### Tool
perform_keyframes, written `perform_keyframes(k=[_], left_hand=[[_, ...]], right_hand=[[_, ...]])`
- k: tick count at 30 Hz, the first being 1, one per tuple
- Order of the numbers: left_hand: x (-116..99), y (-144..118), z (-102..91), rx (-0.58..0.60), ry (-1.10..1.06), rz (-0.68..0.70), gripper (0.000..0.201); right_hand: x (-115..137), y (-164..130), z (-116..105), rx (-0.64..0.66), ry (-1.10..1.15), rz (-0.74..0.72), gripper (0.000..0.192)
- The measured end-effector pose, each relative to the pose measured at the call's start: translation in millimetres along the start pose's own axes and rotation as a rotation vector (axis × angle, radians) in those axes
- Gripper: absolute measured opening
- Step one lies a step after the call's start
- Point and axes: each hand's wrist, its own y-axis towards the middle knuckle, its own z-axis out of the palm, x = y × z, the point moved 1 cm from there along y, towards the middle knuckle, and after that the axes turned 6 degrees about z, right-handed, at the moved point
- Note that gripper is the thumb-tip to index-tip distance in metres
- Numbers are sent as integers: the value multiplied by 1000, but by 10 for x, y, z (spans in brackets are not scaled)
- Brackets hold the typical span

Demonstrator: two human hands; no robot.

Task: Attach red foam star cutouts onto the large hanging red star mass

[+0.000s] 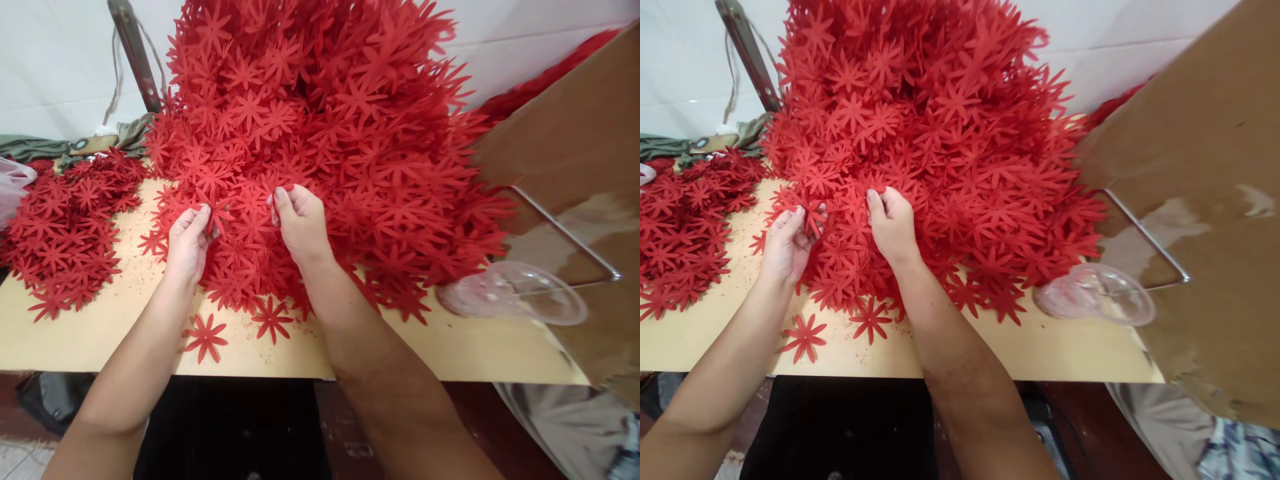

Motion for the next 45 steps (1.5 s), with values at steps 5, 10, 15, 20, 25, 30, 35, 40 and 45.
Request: perform_keyframes(k=[5,10,15,20,25,30,35,40,45], left_hand=[[28,14,-5,-6,32,8,24],[32,-43,42,95,64,83,24],[63,-107,95,257,161,131,19],[89,-48,35,50,239,151,27],[58,49,-45,-54,257,279,28],[51,123,-119,-25,258,393,21],[-5,165,-174,-131,377,396,22],[-22,207,-211,-214,421,367,26],[24,176,-193,-157,454,335,27]], right_hand=[[4,11,-45,-135,-114,-46,49],[82,18,-84,-145,-131,-55,52],[113,-63,40,263,-25,10,51],[57,-86,97,300,-13,-16,53],[-156,78,-79,-75,-201,-150,37],[-29,56,-151,-293,-666,-454,39],[314,-386,146,361,-724,-549,30],[283,-1045,364,879,-897,-646,47],[60,-1352,439,958,-1083,-723,22]])
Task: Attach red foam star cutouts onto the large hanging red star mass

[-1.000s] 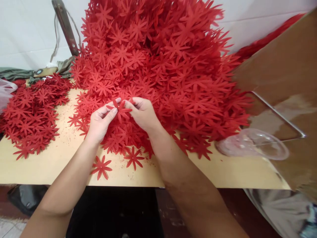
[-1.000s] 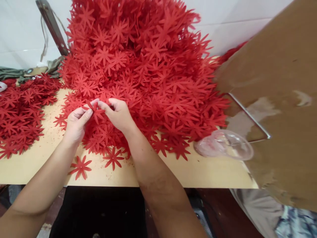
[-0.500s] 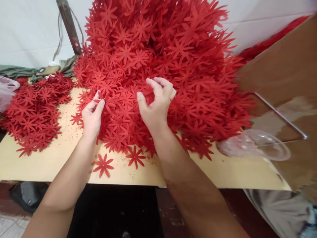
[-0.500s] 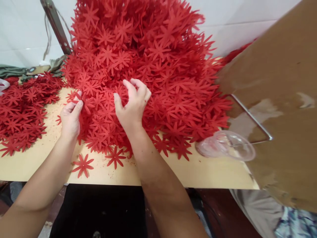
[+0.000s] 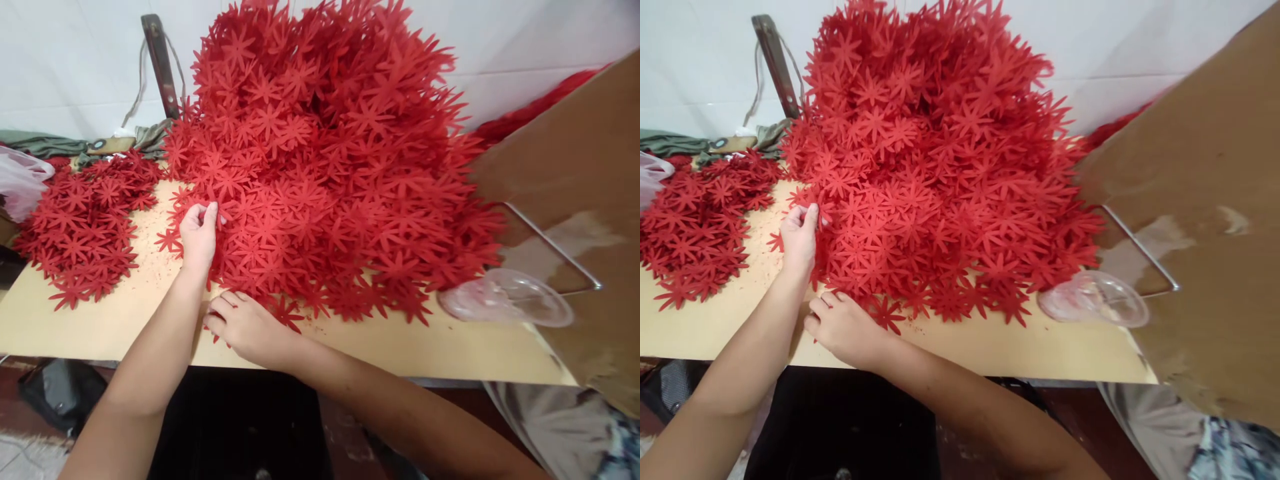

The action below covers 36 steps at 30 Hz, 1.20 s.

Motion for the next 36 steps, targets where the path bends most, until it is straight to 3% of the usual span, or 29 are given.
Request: perform_keyframes(k=[3,5,6,9,12,14,18,25,29,32,36], left_hand=[[6,-54,32,67,19,-5,28],[4,-86,52,109,43,-18,29],[-1,-100,62,133,56,-24,30],[-27,-139,90,210,92,-22,31],[-44,-180,115,269,136,-5,32],[-34,-209,127,292,161,-6,32],[22,-252,136,329,139,21,30],[18,-270,128,261,-50,6,42],[37,-288,126,251,-78,14,52],[68,-285,110,229,-42,22,53],[50,-254,91,213,-55,58,50]], right_hand=[[-115,14,-14,-31,2,27,20],[-309,4,-149,-150,5,102,22],[-435,-12,-247,-251,5,136,23],[-875,-87,-565,-667,-52,471,27],[-1174,-96,-700,-851,-4,661,39],[-1225,-21,-643,-841,106,680,43],[-1097,216,-406,-799,281,702,53],[-999,393,-366,-634,701,598,15],[-1024,442,-369,-651,936,590,11],[-1050,454,-355,-700,946,592,16],[-1096,408,-340,-725,798,689,36]])
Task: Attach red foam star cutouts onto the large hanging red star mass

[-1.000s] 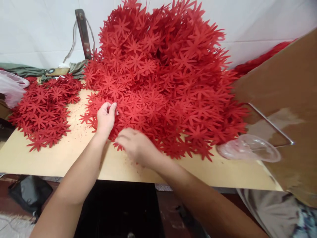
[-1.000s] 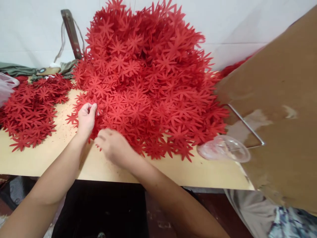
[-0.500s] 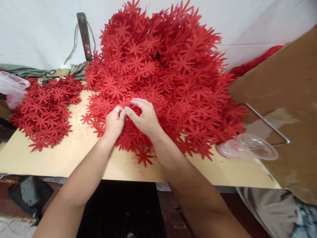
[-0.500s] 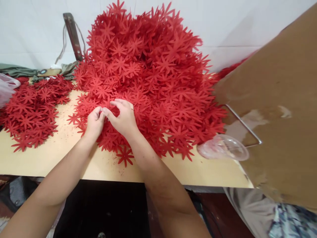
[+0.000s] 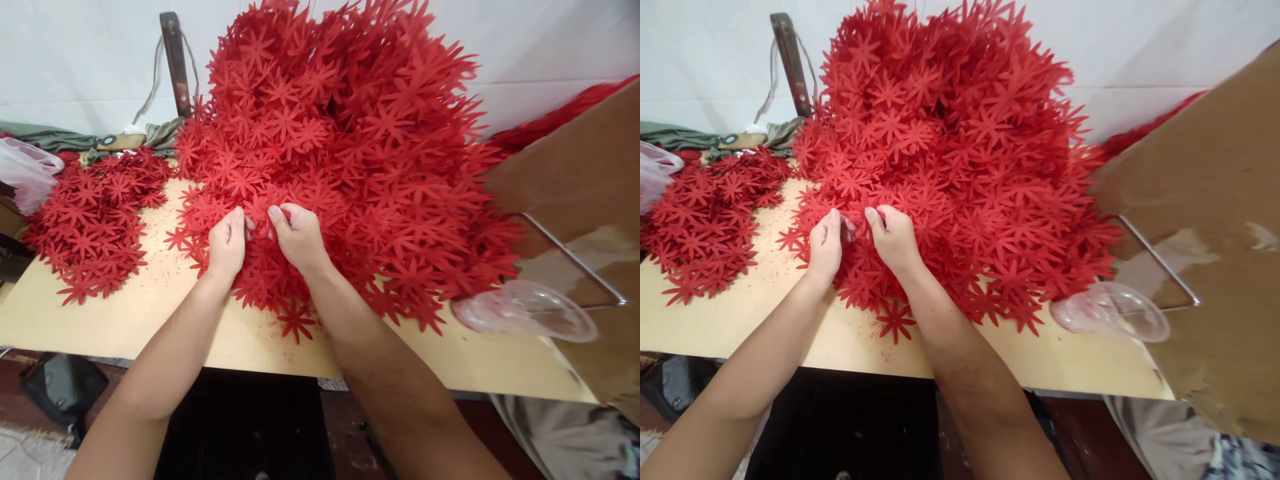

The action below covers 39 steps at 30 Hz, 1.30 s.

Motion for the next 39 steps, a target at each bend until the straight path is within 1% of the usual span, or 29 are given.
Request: perform_keyframes(k=[2,5,7,10,14,17,20,21,24,25,27,30,35,37,39], left_hand=[[-29,9,6,18,-35,22,46],[-62,7,38,74,-90,27,38],[-65,4,58,91,-105,24,33],[-56,16,62,73,-97,10,23],[-68,51,46,-15,-122,-27,16],[-94,54,64,-77,-152,-73,13],[-109,60,81,-105,-147,-94,15],[-107,72,70,-131,-154,-98,18],[-73,152,-32,-260,-215,-145,26],[-54,186,-80,-295,-242,-172,27],[-13,245,-162,-320,-283,-213,26],[23,268,-191,-289,-302,-231,23],[-46,158,-39,-153,-297,-230,26],[-97,107,19,-81,-301,-240,26],[-139,67,67,15,-295,-247,27]], right_hand=[[-18,-11,-21,-25,-24,22,44],[-30,-43,-21,-19,24,25,49],[-42,-66,-1,16,72,37,46],[-63,-94,42,97,123,34,39],[-48,-120,84,182,208,-18,24],[-17,-134,90,223,200,-21,19],[-7,-135,73,209,158,-11,20],[-11,-131,64,203,156,-5,18],[-30,-112,30,182,160,28,14],[-35,-105,14,169,152,34,16],[-41,-95,-21,128,118,30,24],[-39,-93,-68,54,52,30,39],[-28,-92,-91,-49,11,50,51],[-34,-83,-80,-62,44,57,53],[-43,-74,-57,-33,98,43,51]])
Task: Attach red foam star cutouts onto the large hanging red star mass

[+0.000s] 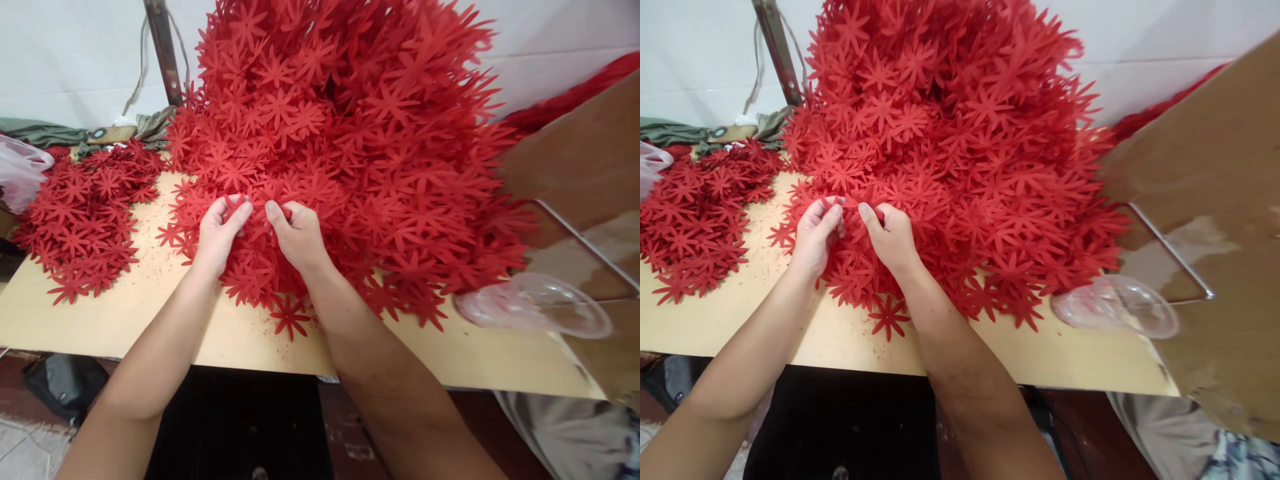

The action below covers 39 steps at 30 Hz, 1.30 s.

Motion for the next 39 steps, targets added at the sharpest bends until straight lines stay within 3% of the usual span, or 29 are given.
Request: perform_keyframes(k=[3,9,14,19,24,30,33,37,39], left_hand=[[-2,-35,48,63,39,9,25],[31,-25,43,-87,-25,15,13],[29,12,-1,-190,-110,55,19],[18,82,-93,-293,-157,26,24],[32,53,-51,-229,-114,46,26],[63,22,2,-150,-72,47,23],[51,12,9,-132,-47,47,24],[30,-21,40,-75,-47,44,24],[31,-38,57,-27,-40,36,25]], right_hand=[[-13,1,43,105,94,-41,49],[-22,-14,64,206,119,-65,38],[-92,56,-14,64,80,-101,21],[-162,144,-117,-53,165,-4,17],[-167,148,-158,-149,112,22,37],[-329,220,-182,-200,29,-64,24],[-386,239,-194,-191,-37,-121,33],[-221,147,-211,-258,-242,-252,42],[-98,77,-174,-157,-172,-264,37]])
